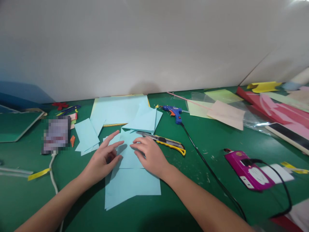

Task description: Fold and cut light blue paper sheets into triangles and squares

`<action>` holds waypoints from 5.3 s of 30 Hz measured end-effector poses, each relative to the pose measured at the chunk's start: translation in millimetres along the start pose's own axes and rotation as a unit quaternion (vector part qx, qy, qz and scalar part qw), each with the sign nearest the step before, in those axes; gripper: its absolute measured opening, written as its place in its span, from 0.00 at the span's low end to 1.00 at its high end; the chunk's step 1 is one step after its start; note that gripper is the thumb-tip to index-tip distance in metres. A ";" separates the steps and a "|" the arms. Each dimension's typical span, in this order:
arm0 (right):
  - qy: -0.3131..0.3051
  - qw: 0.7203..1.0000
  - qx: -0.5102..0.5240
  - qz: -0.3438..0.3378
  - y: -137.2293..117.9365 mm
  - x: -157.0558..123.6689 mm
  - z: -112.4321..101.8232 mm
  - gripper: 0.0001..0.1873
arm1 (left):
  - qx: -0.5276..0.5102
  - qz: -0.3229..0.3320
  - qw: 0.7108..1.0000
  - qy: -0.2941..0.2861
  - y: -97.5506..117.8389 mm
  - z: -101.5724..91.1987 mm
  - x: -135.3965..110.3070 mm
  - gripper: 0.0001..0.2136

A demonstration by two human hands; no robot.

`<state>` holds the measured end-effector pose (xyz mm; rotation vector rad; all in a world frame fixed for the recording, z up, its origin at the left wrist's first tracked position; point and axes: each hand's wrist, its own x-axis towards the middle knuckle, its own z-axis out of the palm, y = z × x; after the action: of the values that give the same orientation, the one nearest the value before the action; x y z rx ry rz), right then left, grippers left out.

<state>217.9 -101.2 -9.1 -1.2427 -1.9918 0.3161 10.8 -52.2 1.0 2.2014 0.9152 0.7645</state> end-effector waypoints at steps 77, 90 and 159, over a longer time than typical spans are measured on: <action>-0.107 0.990 -0.095 -0.010 -3.2 -3.3 -0.7 0.19 | 0.161 0.074 0.957 -0.229 1.3 -26.1 5.4 0.29; -0.121 0.987 -0.107 0.002 -8.0 -0.8 -3.8 0.19 | 0.190 0.066 0.956 -0.215 2.1 -22.6 3.9 0.15; -0.134 0.952 -0.276 -0.017 -1.1 61.9 19.3 0.13 | 0.240 0.085 0.947 -0.195 -0.9 -16.4 4.1 0.06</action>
<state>188.4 -45.8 7.2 -1.5667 -2.4341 -0.1118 1.3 -43.3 11.8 2.7524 0.7694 0.1598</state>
